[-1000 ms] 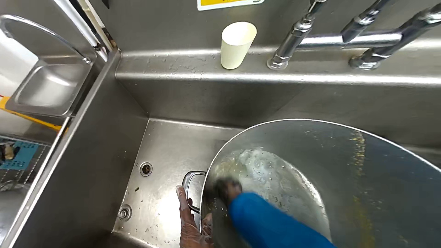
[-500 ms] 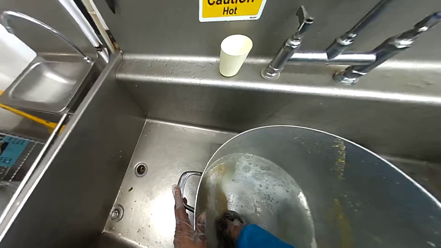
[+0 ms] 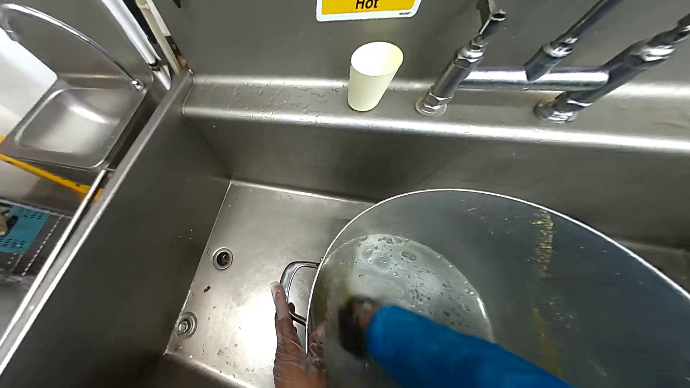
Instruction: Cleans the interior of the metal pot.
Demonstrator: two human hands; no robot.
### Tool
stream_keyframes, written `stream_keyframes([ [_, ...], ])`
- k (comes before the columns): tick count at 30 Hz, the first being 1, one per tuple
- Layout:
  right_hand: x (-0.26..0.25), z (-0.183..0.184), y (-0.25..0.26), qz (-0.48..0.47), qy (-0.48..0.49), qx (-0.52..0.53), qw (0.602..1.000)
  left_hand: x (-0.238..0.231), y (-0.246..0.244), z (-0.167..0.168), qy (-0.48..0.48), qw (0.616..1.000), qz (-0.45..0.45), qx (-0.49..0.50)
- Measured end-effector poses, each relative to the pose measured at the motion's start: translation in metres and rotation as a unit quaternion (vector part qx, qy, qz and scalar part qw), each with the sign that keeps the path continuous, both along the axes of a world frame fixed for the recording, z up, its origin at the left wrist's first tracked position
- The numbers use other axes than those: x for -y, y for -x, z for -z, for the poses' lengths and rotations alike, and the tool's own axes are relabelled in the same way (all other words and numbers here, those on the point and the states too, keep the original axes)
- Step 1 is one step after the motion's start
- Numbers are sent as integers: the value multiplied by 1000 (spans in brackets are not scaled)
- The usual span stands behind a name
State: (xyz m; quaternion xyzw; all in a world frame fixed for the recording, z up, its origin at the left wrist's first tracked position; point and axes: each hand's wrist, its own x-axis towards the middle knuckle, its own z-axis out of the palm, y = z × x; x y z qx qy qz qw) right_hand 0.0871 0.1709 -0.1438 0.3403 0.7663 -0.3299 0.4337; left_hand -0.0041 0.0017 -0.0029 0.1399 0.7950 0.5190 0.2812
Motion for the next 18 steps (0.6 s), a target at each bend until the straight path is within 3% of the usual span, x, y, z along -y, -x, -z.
stream_keyframes([
  [3,-40,19,32,74,-21,-28,997,-1,-2,2,-1,1000,-11,-1],
  [5,6,23,6,157,-31,-36,986,-1,0,2,-8,1000,0,-5],
  [8,62,13,-50,74,61,41,995,-1,-2,0,-11,1000,-7,6],
  [11,26,0,-14,-13,32,40,999,-2,1,0,-6,1000,-8,-1],
  [15,-36,15,38,53,-26,0,998,-1,-3,2,0,1000,-10,-2],
  [18,33,23,-6,108,-13,1,994,0,0,2,-9,1000,-1,-1],
])
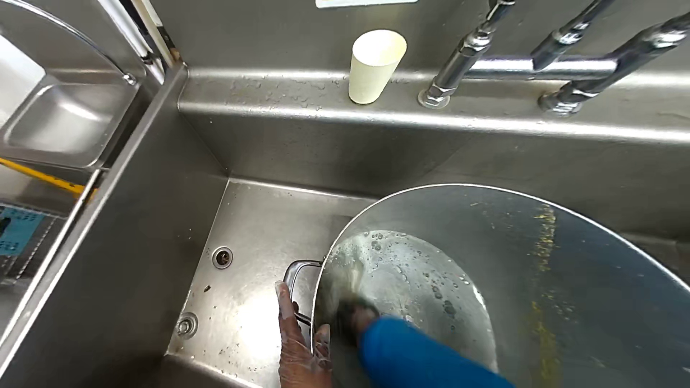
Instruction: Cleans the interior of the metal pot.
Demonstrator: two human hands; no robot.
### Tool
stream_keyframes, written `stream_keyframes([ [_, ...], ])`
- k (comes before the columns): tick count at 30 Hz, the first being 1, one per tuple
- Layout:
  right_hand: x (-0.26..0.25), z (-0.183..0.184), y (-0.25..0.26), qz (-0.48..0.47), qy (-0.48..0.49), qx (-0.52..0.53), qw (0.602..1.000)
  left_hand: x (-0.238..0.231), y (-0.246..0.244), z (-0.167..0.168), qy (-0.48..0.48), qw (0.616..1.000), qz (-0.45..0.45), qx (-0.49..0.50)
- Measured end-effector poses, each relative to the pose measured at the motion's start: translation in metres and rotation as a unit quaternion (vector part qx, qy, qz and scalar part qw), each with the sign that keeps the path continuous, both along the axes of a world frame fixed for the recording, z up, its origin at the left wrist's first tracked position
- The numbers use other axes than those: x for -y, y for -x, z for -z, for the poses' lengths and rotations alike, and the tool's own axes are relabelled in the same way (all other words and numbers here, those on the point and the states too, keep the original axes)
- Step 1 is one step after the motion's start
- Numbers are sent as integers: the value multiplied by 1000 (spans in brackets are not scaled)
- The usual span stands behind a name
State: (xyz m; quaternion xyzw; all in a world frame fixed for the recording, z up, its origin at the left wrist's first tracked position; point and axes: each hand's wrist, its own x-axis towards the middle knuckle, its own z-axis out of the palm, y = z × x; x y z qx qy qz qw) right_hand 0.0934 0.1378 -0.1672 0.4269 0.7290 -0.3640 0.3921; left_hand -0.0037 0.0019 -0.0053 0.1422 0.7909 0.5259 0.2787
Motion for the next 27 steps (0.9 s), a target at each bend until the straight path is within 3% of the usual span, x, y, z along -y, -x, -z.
stream_keyframes([
  [2,33,-5,-42,-54,65,27,996,-1,-3,0,7,1000,-5,9],
  [4,20,-20,-30,-102,85,45,990,0,-2,-1,16,1000,-5,11],
  [6,-20,-26,9,-72,18,5,997,0,-1,-3,19,1000,-7,18],
  [8,-72,-5,46,-22,-56,-21,998,-1,-3,-3,19,1000,-13,17],
  [10,-93,12,57,55,-61,-41,996,0,-3,-2,15,1000,-11,9],
  [12,-52,10,38,46,-33,-39,998,2,-1,-2,9,1000,-4,4],
  [14,4,0,-3,-16,20,5,1000,1,-2,-2,12,1000,-3,6],
  [16,24,-14,-24,-109,80,48,990,2,-3,-2,21,1000,-2,8],
  [22,-86,-3,52,-26,-45,-36,998,1,-4,-1,18,1000,-9,-2],
  [24,-62,8,44,17,-41,-41,998,3,-3,-1,14,1000,-2,-7],
  [27,18,3,-13,-42,26,-21,999,1,-1,-2,12,1000,-2,1],
])
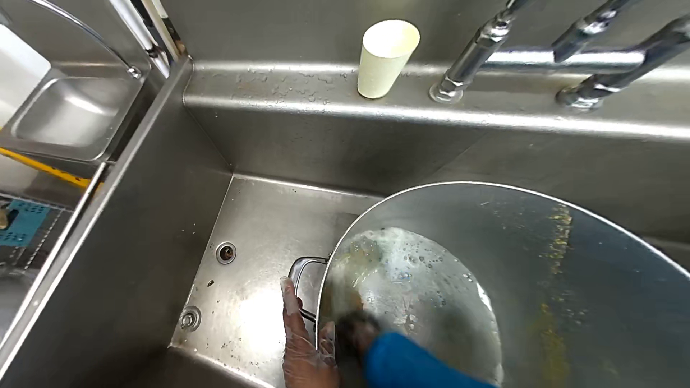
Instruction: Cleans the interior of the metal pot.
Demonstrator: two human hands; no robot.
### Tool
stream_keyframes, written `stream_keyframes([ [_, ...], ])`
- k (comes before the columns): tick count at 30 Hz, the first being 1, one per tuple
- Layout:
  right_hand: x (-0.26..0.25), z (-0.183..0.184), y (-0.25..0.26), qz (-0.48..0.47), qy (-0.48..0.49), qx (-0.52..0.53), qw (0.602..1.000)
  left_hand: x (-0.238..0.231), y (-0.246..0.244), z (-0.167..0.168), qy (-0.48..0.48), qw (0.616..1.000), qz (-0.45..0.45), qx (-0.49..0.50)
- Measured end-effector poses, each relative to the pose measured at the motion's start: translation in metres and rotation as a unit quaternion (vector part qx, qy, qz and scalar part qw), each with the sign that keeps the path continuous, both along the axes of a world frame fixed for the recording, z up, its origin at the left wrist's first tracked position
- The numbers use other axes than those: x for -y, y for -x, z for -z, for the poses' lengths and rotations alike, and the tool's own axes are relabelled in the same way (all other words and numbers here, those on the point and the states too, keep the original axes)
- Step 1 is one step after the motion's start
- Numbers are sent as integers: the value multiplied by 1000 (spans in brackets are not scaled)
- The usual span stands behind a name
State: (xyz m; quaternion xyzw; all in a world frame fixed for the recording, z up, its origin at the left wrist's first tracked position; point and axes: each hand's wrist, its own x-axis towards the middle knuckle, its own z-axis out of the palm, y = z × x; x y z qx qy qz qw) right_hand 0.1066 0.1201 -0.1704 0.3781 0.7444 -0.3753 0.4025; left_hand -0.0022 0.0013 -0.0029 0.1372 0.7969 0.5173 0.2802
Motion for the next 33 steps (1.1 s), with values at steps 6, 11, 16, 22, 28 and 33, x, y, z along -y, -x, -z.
stream_keyframes([
  [6,-62,-15,50,-51,-16,10,999,-1,0,1,2,1000,-10,12],
  [11,-26,5,25,52,-22,-18,998,0,1,0,6,1000,3,2],
  [16,-27,-5,3,-54,13,23,998,0,0,3,5,1000,-2,5],
  [22,-84,21,53,132,-83,-38,987,0,-3,3,-4,1000,-9,-1],
  [28,-14,-16,-10,-124,52,35,990,1,-2,4,9,1000,1,-6],
  [33,-103,12,49,44,-90,-1,995,-1,-2,2,1,1000,-7,-2],
])
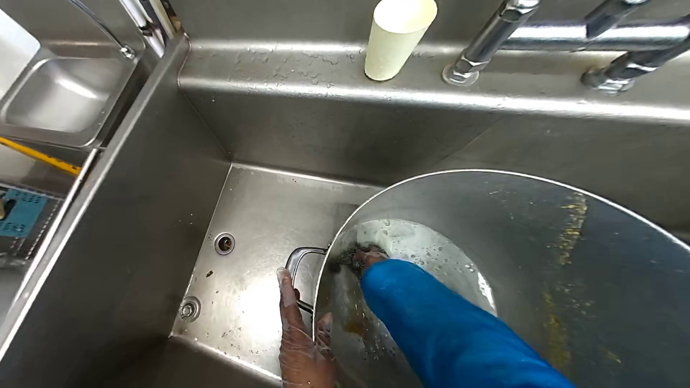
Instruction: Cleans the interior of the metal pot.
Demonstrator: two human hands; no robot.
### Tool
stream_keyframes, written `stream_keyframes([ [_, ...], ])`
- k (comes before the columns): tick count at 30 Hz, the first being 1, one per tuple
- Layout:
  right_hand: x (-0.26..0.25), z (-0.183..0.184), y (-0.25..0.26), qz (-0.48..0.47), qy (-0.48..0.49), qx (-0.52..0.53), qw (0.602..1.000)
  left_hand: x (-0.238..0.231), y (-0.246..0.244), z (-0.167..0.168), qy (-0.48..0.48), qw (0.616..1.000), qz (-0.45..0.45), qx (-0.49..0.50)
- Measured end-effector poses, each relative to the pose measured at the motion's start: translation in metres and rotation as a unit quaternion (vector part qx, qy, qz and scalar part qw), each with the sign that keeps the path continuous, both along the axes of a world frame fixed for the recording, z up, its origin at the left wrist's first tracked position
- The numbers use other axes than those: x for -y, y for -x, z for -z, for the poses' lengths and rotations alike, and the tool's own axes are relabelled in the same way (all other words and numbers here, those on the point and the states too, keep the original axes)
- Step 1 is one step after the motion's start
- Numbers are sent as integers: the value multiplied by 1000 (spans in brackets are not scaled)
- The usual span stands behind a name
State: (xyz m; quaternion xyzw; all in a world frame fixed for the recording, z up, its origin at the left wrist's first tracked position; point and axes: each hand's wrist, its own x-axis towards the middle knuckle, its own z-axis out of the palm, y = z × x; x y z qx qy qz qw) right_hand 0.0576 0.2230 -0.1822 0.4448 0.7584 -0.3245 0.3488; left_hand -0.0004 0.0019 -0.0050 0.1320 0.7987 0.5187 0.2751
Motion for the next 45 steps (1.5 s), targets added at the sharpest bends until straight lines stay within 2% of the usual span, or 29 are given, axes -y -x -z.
stream_keyframes([
  [1,17,5,-8,45,6,-5,999,1,0,0,-3,1000,5,-5],
  [3,71,3,-45,58,29,-22,998,0,3,0,-4,1000,11,-7],
  [5,94,-13,-75,-71,124,54,988,1,2,-2,12,1000,13,1],
  [7,81,-19,-70,-119,125,70,982,0,2,-2,17,1000,16,4],
  [9,44,-32,-30,-80,67,23,994,1,2,-1,8,1000,10,-3],
  [11,10,-19,-6,1,52,6,999,0,-1,1,2,1000,-1,-13],
  [13,33,-4,-24,85,48,-9,995,0,1,2,0,1000,5,-15],
  [14,59,-5,-43,73,55,4,996,0,2,1,-1,1000,7,-13],
  [16,96,-12,-81,-16,118,66,991,-1,2,0,-5,1000,7,0],
  [18,91,-24,-78,-90,137,93,982,-2,2,-2,-6,1000,6,7],
  [20,56,-27,-49,-39,78,32,996,-2,4,-1,-3,1000,7,4],
  [22,8,-15,-22,91,33,-33,995,-2,3,-1,-4,1000,5,3],
  [24,5,-8,-16,157,34,-38,986,-1,3,-1,-6,1000,7,3],
  [27,85,-14,-52,42,81,21,996,0,3,-1,-9,1000,6,1],
  [29,100,-25,-67,-94,152,80,981,0,3,-1,-9,1000,6,4],
  [30,91,-30,-63,-117,155,94,976,0,2,-1,-14,1000,8,10],
  [32,50,-36,-52,-65,89,54,992,1,2,-3,-23,1000,13,17],
  [34,-12,-66,-47,128,7,-25,991,-2,4,-3,-36,999,16,12],
  [35,-36,-93,-51,255,-9,-43,966,-2,3,-3,-39,999,15,14],
  [36,-56,-109,-64,329,2,-31,944,-1,3,-3,-39,999,14,16],
  [37,-70,-106,-90,356,12,-27,934,-1,3,-2,-36,999,10,16],
  [38,-73,-77,-123,356,-27,-57,933,1,2,-1,-33,999,8,15],
  [39,-64,-14,-144,396,-219,-129,883,1,1,-1,-34,999,9,19],
  [40,-73,21,-153,394,-251,-128,875,1,1,-2,-42,999,8,25],
  [41,-78,30,-147,395,-209,-94,889,-1,2,-2,-51,998,7,27],
  [42,-70,22,-127,379,-157,-46,911,-2,2,-2,-58,998,5,26],
  [43,-46,8,-100,332,-113,-12,937,-1,3,-1,-59,998,7,22],
  [45,21,-8,-52,127,-49,18,990,0,5,-1,-57,998,15,15],
])
